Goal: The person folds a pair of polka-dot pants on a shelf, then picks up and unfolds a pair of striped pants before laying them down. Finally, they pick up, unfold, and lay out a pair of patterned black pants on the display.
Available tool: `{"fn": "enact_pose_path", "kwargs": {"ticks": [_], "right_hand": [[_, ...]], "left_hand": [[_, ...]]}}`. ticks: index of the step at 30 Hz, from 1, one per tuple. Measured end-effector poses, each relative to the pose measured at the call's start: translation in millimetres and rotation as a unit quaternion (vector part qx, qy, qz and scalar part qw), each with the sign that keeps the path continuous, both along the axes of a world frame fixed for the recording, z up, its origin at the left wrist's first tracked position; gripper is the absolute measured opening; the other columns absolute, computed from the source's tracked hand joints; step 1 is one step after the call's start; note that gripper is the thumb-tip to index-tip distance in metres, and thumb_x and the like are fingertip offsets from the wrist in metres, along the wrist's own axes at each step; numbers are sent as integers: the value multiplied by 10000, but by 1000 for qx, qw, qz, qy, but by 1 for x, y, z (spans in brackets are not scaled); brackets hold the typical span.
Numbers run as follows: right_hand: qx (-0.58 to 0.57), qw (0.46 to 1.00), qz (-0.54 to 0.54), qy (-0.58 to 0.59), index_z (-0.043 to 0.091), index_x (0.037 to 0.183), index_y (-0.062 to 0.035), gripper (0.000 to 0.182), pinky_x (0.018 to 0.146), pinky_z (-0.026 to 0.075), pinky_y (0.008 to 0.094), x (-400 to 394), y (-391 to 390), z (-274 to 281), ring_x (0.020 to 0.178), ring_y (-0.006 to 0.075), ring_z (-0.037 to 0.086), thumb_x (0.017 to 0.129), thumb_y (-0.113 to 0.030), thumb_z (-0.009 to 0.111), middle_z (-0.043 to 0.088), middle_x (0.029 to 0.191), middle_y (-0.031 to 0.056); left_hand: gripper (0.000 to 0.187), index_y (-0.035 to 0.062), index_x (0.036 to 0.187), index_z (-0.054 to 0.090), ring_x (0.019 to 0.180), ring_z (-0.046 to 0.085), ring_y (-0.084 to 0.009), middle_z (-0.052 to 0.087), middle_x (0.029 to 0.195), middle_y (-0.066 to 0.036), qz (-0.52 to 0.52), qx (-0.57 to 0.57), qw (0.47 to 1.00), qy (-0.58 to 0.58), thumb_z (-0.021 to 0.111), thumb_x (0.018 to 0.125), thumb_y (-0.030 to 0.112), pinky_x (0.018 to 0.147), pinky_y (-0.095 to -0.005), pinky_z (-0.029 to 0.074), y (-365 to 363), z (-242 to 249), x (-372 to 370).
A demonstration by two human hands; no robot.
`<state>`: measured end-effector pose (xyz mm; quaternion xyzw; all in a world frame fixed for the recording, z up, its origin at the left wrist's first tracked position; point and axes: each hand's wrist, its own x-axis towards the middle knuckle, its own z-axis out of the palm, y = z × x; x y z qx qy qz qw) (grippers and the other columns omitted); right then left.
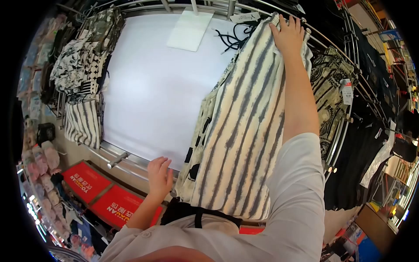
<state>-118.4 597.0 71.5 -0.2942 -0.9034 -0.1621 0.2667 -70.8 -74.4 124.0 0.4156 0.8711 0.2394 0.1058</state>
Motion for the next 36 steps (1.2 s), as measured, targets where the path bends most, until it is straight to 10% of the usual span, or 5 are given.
{"fn": "enact_pose_path", "kwargs": {"ticks": [12, 27, 31, 33, 36], "right_hand": [[70, 993, 62, -68, 684, 1208, -22, 407, 1016, 446, 524, 16, -49, 34, 1188, 406, 565, 986, -349, 585, 627, 1259, 238], [-136, 943, -134, -273, 490, 1489, -145, 548, 1066, 438, 504, -13, -7, 23, 1347, 370, 483, 1066, -480, 399, 493, 1495, 148], [80, 974, -117, -174, 482, 1494, -116, 537, 1064, 445, 550, -16, -48, 66, 1323, 374, 511, 1065, -437, 437, 481, 1516, 151], [106, 975, -114, -157, 493, 1475, -73, 530, 1111, 413, 501, -32, -127, 89, 1366, 364, 470, 1072, -411, 431, 511, 1487, 161], [-87, 989, -31, -117, 561, 1350, 9, 406, 1108, 418, 506, -66, -285, 60, 1282, 374, 526, 1068, -263, 457, 505, 1434, 210]], "left_hand": [[196, 45, 986, 659, 1007, 604, -313, 637, 988, -113, -6, 59, 997, 41, 683, 791, 56, 903, -469, 446, -3, 1, 2], [151, 91, 968, 641, 968, 581, -272, 591, 911, -70, -98, 101, 987, -75, 684, 826, 119, 904, -441, 428, -27, -3, -13], [132, 96, 940, 642, 958, 568, -272, 585, 886, -65, -122, 204, 951, -198, 673, 813, 116, 931, -452, 419, -41, -11, -49], [114, 92, 932, 644, 947, 583, -280, 592, 893, -60, -321, 300, 885, -155, 679, 829, 129, 877, -446, 440, -57, 3, -84], [166, 102, 916, 657, 941, 590, -283, 610, 890, -73, -303, 275, 903, -130, 649, 767, 174, 855, -452, 460, -95, 38, -174]]}}
